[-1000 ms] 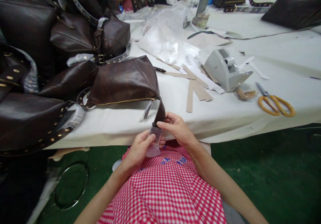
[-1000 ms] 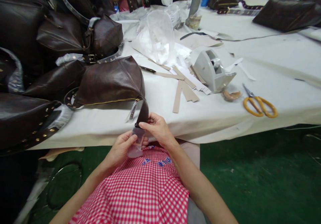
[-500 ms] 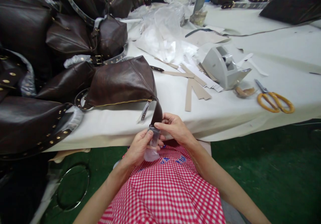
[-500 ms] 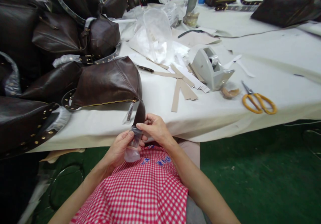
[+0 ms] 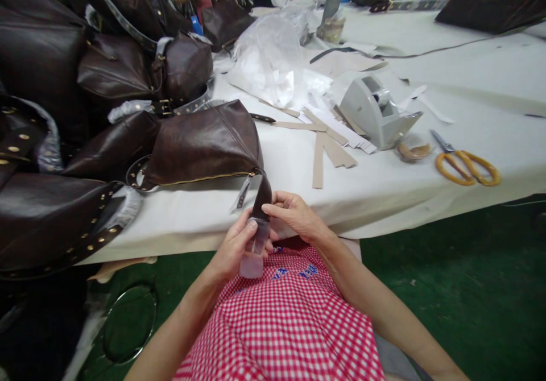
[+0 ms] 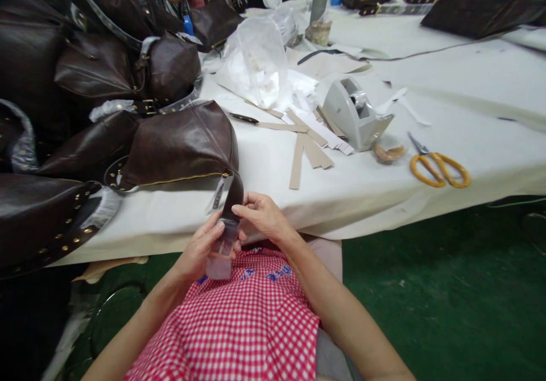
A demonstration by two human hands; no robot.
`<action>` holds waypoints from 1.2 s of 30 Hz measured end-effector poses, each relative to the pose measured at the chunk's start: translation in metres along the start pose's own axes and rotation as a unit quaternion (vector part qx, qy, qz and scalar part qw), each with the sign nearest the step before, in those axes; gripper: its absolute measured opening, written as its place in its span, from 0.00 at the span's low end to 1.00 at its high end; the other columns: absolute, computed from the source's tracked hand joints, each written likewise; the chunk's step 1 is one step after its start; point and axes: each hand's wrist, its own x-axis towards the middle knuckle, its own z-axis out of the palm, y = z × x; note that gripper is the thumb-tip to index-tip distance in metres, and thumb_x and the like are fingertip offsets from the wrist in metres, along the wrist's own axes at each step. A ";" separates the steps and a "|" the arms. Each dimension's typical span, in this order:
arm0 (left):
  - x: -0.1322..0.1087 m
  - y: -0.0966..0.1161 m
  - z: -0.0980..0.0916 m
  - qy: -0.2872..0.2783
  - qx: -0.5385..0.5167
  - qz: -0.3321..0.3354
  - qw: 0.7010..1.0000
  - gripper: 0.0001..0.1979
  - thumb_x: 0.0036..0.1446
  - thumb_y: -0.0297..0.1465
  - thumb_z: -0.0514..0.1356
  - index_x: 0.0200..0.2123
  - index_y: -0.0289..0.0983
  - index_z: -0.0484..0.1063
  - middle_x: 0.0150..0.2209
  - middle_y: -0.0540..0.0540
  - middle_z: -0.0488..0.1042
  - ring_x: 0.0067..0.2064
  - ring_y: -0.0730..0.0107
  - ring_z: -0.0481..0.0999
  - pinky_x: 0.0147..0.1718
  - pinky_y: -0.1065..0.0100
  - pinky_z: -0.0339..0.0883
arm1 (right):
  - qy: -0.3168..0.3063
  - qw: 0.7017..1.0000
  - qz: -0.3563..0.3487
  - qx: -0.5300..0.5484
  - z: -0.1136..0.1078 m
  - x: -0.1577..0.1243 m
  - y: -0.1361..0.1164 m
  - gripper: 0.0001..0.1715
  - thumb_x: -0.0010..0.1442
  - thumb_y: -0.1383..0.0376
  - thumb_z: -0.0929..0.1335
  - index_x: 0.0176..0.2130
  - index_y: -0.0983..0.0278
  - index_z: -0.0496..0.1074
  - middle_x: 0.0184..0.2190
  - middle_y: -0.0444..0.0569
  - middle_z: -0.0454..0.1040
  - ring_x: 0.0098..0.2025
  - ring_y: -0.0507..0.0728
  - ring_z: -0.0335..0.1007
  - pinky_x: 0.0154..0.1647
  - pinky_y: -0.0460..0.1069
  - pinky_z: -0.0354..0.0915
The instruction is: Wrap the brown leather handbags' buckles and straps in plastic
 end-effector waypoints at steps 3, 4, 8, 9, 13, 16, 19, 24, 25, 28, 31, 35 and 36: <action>0.001 0.003 0.000 -0.004 0.012 -0.010 1.000 0.35 0.59 0.42 0.61 0.65 0.40 0.53 0.33 0.45 0.79 0.28 0.68 0.77 0.28 0.70 0.69 | -0.023 1.000 0.002 0.014 -0.001 -0.002 0.002 0.17 0.51 0.55 0.74 0.28 0.63 0.67 0.22 0.39 0.70 0.22 0.48 0.63 0.25 0.45 0.59; 0.002 0.003 -0.001 -0.002 0.015 -0.006 1.000 0.36 0.59 0.42 0.61 0.66 0.40 0.52 0.33 0.45 0.79 0.28 0.68 0.77 0.28 0.70 0.68 | -0.039 0.999 0.006 0.027 -0.001 -0.003 0.002 0.18 0.51 0.54 0.74 0.29 0.63 0.67 0.22 0.39 0.70 0.21 0.48 0.63 0.24 0.45 0.59; 0.007 0.004 -0.005 -0.002 0.032 0.018 0.999 0.37 0.58 0.40 0.62 0.67 0.39 0.52 0.33 0.46 0.79 0.30 0.67 0.78 0.32 0.68 0.69 | -0.092 0.993 0.024 0.069 0.002 -0.005 0.002 0.18 0.52 0.54 0.73 0.32 0.62 0.65 0.19 0.37 0.70 0.18 0.49 0.65 0.22 0.46 0.63; 0.009 0.005 -0.005 -0.003 0.036 0.021 0.999 0.37 0.58 0.40 0.63 0.66 0.39 0.53 0.33 0.46 0.79 0.30 0.67 0.78 0.33 0.68 0.69 | -0.088 0.993 0.025 0.068 0.002 -0.005 0.002 0.18 0.52 0.54 0.73 0.32 0.62 0.65 0.19 0.37 0.69 0.18 0.49 0.64 0.22 0.46 0.63; 0.013 0.008 -0.003 0.016 0.035 0.012 0.999 0.38 0.55 0.39 0.64 0.65 0.38 0.53 0.32 0.48 0.77 0.29 0.68 0.77 0.31 0.68 0.69 | -0.038 0.999 0.002 0.024 0.000 -0.003 0.001 0.16 0.52 0.56 0.73 0.29 0.63 0.66 0.20 0.38 0.67 0.22 0.48 0.63 0.24 0.45 0.61; 0.017 0.006 -0.002 0.067 0.024 0.011 0.997 0.38 0.51 0.37 0.67 0.63 0.38 0.55 0.33 0.49 0.75 0.30 0.69 0.76 0.31 0.68 0.68 | 0.002 0.999 -0.031 -0.030 -0.002 -0.001 0.002 0.16 0.50 0.57 0.74 0.26 0.64 0.67 0.22 0.38 0.67 0.24 0.48 0.62 0.26 0.45 0.61; 0.022 0.001 -0.004 0.122 0.015 0.049 0.991 0.36 0.46 0.34 0.70 0.57 0.38 0.60 0.38 0.48 0.74 0.36 0.69 0.76 0.36 0.69 0.69 | 0.004 1.000 -0.001 -0.029 -0.002 -0.002 0.001 0.17 0.48 0.56 0.75 0.26 0.63 0.67 0.21 0.38 0.67 0.23 0.48 0.62 0.24 0.45 0.62; 0.021 -0.002 -0.008 0.125 0.036 0.101 0.986 0.29 0.46 0.35 0.71 0.51 0.37 0.66 0.48 0.43 0.73 0.48 0.66 0.74 0.46 0.67 0.67 | 0.020 0.998 0.043 0.031 0.001 -0.002 -0.004 0.19 0.44 0.56 0.76 0.26 0.63 0.67 0.23 0.39 0.69 0.23 0.49 0.65 0.23 0.45 0.65; 0.019 -0.002 -0.010 0.114 0.036 0.101 0.988 0.28 0.48 0.37 0.70 0.51 0.37 0.68 0.49 0.43 0.73 0.48 0.65 0.74 0.47 0.67 0.67 | 0.027 0.998 0.044 0.040 0.001 -0.002 -0.005 0.19 0.44 0.56 0.76 0.26 0.63 0.67 0.23 0.39 0.69 0.23 0.49 0.65 0.24 0.45 0.65; 0.008 -0.004 -0.018 0.040 0.032 0.036 0.998 0.25 0.53 0.45 0.66 0.49 0.35 0.72 0.46 0.41 0.77 0.45 0.62 0.76 0.44 0.65 0.68 | 0.040 0.998 0.038 0.034 0.000 -0.001 -0.004 0.18 0.45 0.57 0.76 0.25 0.63 0.67 0.22 0.39 0.69 0.24 0.49 0.64 0.25 0.45 0.64; -0.003 -0.011 -0.026 -0.002 0.031 -0.034 0.999 0.23 0.54 0.46 0.65 0.44 0.33 0.76 0.39 0.41 0.80 0.39 0.62 0.79 0.40 0.65 0.69 | 0.046 0.998 0.035 0.004 -0.001 -0.001 -0.001 0.17 0.45 0.58 0.76 0.24 0.63 0.67 0.20 0.39 0.69 0.23 0.49 0.63 0.25 0.45 0.61; -0.005 -0.020 -0.025 0.038 0.016 -0.031 0.999 0.17 0.54 0.40 0.67 0.39 0.32 0.78 0.33 0.43 0.81 0.33 0.66 0.78 0.37 0.69 0.69 | 0.042 0.998 0.039 0.000 -0.002 0.000 0.000 0.17 0.45 0.58 0.75 0.24 0.63 0.67 0.20 0.39 0.69 0.23 0.49 0.63 0.25 0.46 0.60; -0.004 -0.020 -0.024 0.044 0.008 -0.026 0.999 0.16 0.54 0.40 0.67 0.39 0.32 0.79 0.32 0.43 0.81 0.32 0.67 0.78 0.36 0.69 0.68 | 0.043 0.998 0.038 0.000 -0.002 0.000 -0.001 0.17 0.45 0.58 0.75 0.24 0.63 0.66 0.20 0.39 0.69 0.23 0.49 0.63 0.26 0.46 0.60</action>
